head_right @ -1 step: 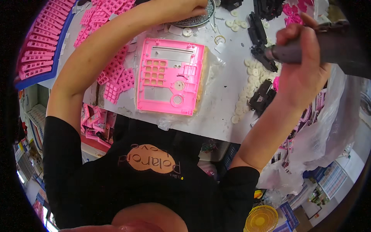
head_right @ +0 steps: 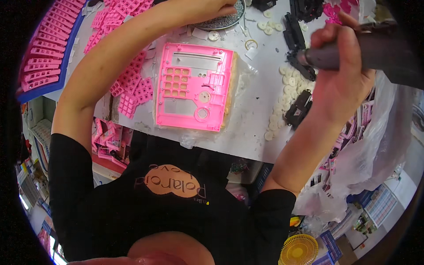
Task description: Assembling a pink toy piggy bank by installing electronic components, wires, and plastic parts using an electric screwdriver.
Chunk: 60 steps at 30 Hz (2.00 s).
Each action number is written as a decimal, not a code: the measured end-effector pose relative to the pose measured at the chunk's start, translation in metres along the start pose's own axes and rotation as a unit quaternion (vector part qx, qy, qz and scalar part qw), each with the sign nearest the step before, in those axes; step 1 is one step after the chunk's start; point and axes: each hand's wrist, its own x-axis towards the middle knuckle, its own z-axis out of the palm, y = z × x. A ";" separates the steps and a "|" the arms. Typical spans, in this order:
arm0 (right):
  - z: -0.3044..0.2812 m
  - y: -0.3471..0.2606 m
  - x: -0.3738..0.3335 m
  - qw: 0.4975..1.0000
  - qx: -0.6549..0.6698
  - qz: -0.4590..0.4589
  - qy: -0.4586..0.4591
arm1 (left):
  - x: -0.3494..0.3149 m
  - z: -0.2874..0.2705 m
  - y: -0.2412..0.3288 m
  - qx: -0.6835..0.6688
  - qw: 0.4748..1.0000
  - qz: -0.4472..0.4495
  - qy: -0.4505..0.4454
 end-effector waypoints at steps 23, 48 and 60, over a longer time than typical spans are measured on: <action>0.053 0.005 -0.041 0.987 0.087 0.030 -0.129 | -0.005 -0.014 -0.007 0.033 0.999 -0.014 0.001; 0.083 -0.015 -0.109 0.930 0.251 0.043 -0.264 | -0.154 -0.105 0.124 -0.364 0.930 -0.040 0.010; 0.072 -0.009 -0.112 0.970 0.201 0.031 -0.130 | -0.155 -0.089 0.125 -0.167 0.982 0.032 -0.080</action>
